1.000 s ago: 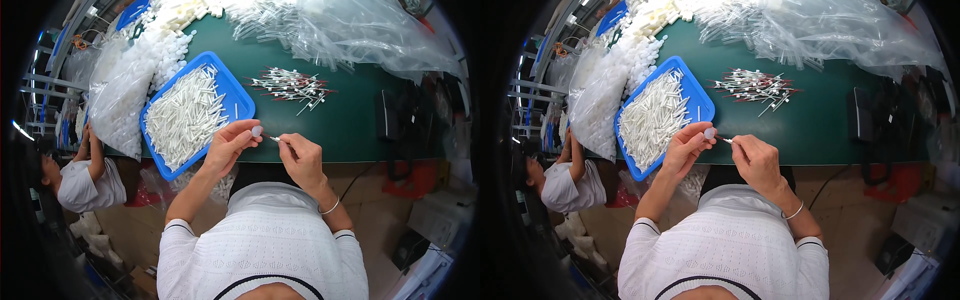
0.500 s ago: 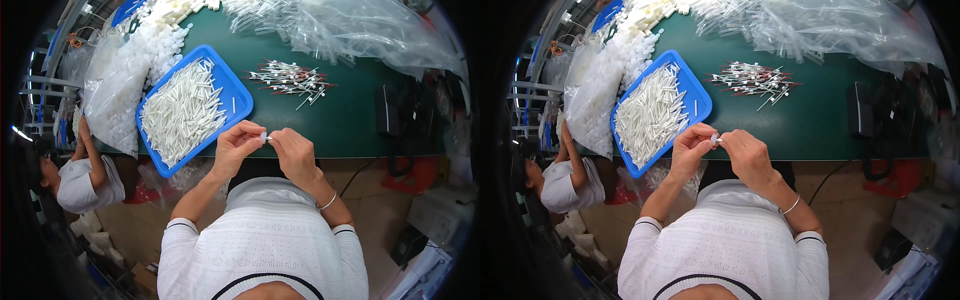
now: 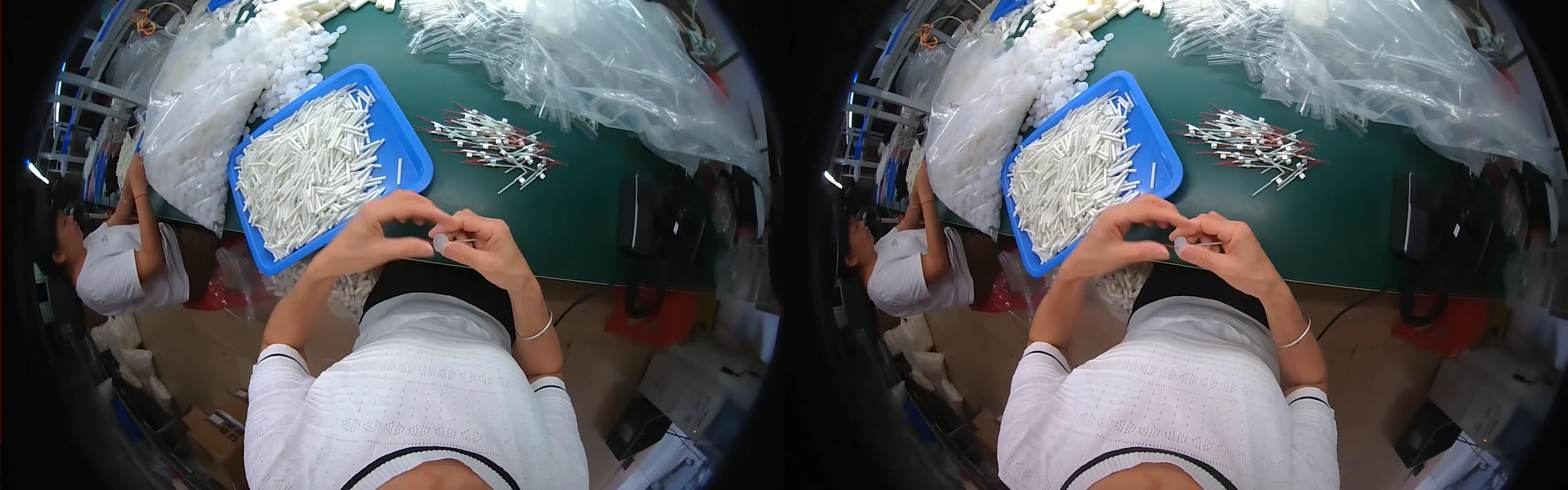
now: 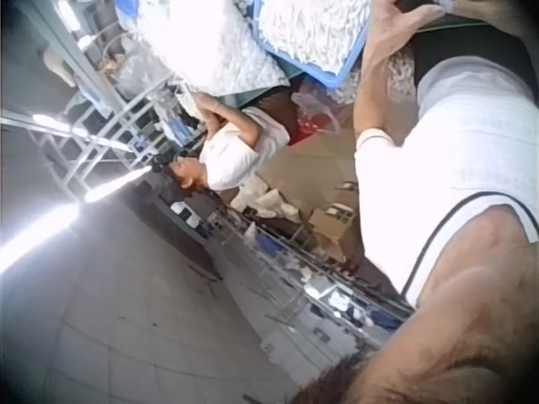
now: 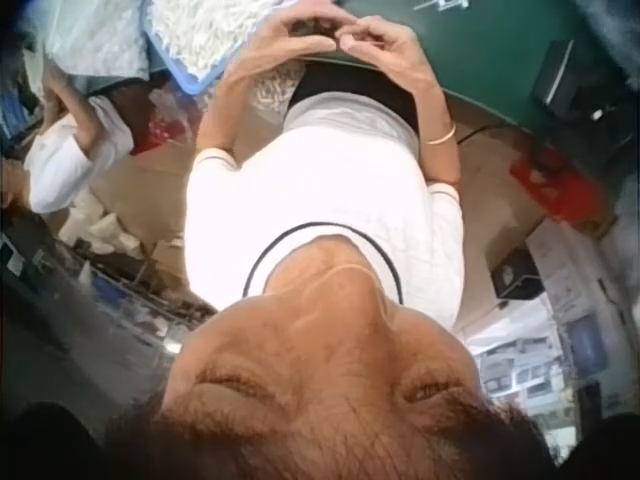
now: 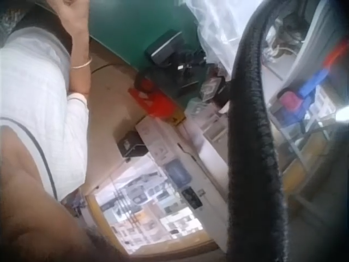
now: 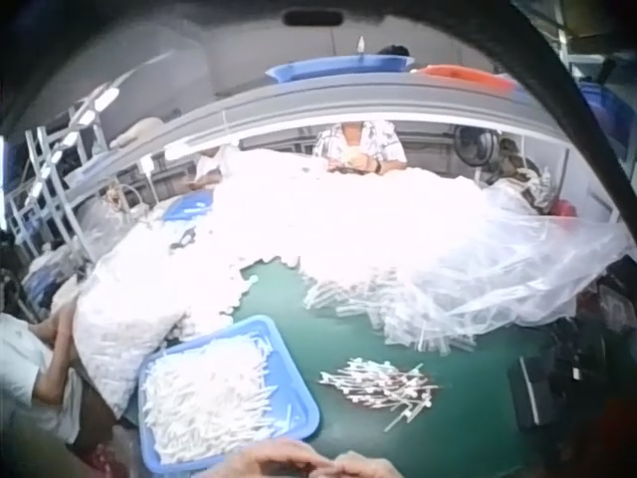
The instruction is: Assembling plastic dropper components by inserting a thin tube and a rubber bulb into a plastic cap.
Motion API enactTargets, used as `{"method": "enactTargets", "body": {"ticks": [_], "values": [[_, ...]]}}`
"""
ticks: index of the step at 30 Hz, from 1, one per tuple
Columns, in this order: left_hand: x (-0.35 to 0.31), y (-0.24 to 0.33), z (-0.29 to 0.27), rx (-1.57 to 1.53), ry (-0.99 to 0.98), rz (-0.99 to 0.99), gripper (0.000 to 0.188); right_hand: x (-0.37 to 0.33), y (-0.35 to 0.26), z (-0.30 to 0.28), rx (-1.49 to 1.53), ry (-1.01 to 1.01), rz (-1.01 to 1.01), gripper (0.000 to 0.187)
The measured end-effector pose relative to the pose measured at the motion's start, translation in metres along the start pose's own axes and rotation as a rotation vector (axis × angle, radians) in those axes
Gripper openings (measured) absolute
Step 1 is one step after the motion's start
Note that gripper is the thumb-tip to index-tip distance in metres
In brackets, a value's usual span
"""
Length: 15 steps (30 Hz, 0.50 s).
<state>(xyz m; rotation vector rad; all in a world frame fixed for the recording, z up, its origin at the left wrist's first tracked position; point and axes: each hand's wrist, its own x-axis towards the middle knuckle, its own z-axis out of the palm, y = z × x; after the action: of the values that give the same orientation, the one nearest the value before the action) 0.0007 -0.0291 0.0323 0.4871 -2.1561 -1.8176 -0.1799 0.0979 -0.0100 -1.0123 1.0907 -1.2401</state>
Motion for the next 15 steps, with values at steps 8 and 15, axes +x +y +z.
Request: {"method": "enactTargets", "body": {"ticks": [8,15], "values": [[0.032,-0.047,-0.035,1.079,0.421,0.088,0.014,0.004,-0.004,0.007,0.180,0.127,-0.103,0.025],[0.020,-0.022,-0.018,0.493,0.342,0.009,0.014,0.013,-0.009,0.006,0.309,0.420,-0.363,0.027]]}}
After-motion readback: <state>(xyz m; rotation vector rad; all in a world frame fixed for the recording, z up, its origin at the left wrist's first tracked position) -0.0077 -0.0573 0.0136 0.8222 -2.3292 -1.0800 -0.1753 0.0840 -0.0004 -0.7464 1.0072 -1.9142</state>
